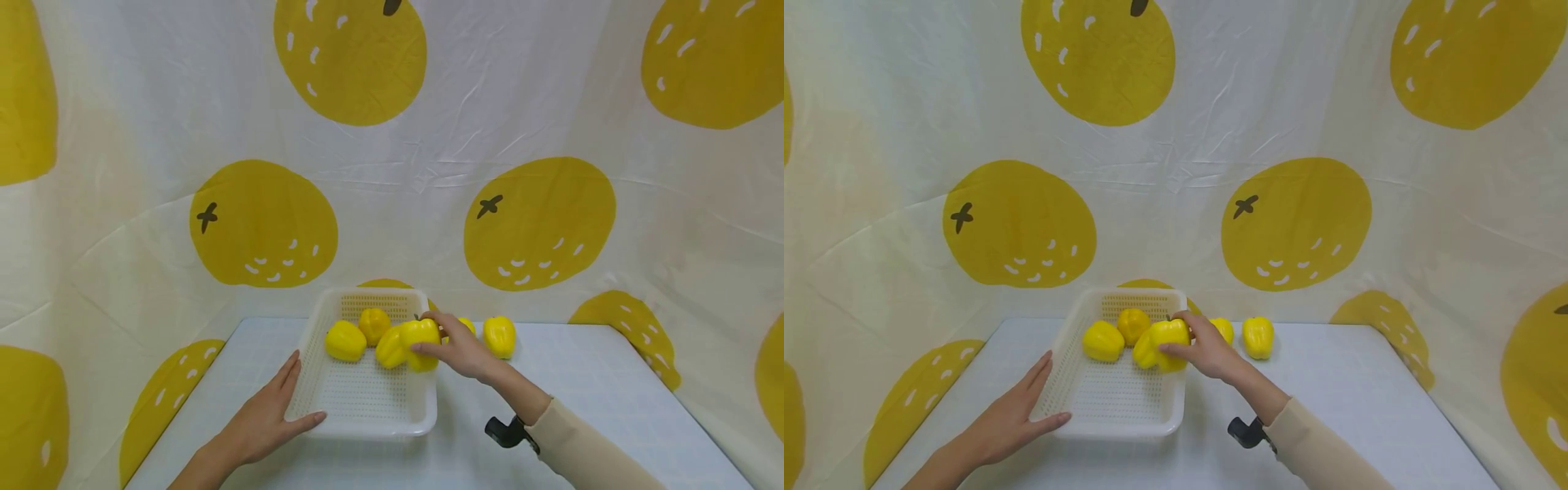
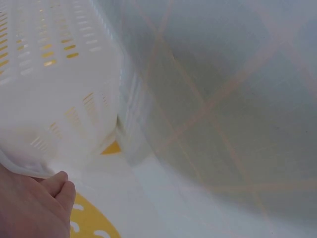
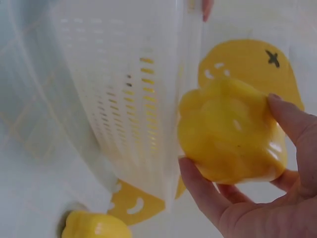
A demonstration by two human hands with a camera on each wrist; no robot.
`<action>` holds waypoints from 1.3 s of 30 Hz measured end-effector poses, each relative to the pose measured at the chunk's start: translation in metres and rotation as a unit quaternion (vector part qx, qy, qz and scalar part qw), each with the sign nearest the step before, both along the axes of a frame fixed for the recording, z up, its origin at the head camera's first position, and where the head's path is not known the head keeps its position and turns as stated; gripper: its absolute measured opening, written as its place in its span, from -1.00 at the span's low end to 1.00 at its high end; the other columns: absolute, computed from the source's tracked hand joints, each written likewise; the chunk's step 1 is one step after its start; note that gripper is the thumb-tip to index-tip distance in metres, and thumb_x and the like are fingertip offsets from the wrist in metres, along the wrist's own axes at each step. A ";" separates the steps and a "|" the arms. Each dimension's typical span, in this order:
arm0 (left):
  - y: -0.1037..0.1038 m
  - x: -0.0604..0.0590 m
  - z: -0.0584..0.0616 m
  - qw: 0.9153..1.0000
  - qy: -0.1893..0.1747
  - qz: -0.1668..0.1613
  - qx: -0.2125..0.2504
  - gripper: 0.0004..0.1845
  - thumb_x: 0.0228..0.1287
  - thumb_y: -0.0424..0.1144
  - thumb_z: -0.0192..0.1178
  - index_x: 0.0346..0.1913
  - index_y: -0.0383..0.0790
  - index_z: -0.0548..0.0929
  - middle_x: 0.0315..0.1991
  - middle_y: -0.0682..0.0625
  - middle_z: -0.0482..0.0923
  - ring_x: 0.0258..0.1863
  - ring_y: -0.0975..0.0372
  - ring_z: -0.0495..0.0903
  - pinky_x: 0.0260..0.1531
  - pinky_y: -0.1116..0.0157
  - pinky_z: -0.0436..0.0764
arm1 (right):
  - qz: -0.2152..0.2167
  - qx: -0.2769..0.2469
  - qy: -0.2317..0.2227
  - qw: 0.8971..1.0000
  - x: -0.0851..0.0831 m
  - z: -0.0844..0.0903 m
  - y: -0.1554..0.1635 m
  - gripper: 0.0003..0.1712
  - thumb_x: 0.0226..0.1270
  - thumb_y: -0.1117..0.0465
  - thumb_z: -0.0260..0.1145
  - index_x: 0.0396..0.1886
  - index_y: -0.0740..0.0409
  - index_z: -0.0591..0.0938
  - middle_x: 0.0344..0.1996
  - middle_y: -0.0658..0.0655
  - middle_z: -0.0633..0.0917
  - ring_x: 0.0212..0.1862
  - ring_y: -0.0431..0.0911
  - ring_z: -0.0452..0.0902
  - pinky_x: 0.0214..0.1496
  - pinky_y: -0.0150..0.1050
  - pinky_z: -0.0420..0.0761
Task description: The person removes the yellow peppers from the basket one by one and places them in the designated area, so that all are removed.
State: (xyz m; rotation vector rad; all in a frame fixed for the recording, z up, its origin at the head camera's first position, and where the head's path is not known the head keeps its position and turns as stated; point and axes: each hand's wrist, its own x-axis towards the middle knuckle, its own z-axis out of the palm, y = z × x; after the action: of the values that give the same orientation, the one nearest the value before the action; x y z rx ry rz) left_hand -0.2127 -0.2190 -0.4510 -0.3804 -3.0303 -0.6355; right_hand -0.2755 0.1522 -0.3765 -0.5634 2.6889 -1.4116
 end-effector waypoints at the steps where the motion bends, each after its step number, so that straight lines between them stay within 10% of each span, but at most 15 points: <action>1: 0.000 0.000 0.000 1.000 -0.002 0.001 0.000 0.34 0.10 0.65 0.06 0.63 -0.34 -0.02 0.68 -0.15 -0.19 0.55 -0.14 0.16 0.39 -0.21 0.31 | -0.002 0.000 0.001 1.000 -0.001 0.000 0.003 -0.34 0.29 -0.11 0.49 0.31 0.00 0.54 0.09 0.04 0.58 0.09 0.04 0.49 0.00 -0.11 0.69; 39: 0.000 -0.001 0.000 1.000 -0.009 0.006 0.001 0.36 0.07 0.68 0.03 0.64 -0.31 -0.04 0.68 -0.11 -0.21 0.55 -0.13 0.15 0.39 -0.21 0.30 | -0.122 0.067 -0.012 0.990 -0.033 -0.013 0.156 -0.09 0.39 -0.14 0.39 0.49 0.27 0.27 0.32 0.40 0.43 0.20 0.30 0.48 0.14 0.10 0.66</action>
State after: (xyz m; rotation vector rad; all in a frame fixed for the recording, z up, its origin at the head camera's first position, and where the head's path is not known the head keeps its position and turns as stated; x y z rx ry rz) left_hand -0.2134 -0.2189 -0.4514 -0.3585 -3.0473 -0.6441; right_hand -0.3082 0.3087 -0.3891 -0.2121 2.8850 -1.2595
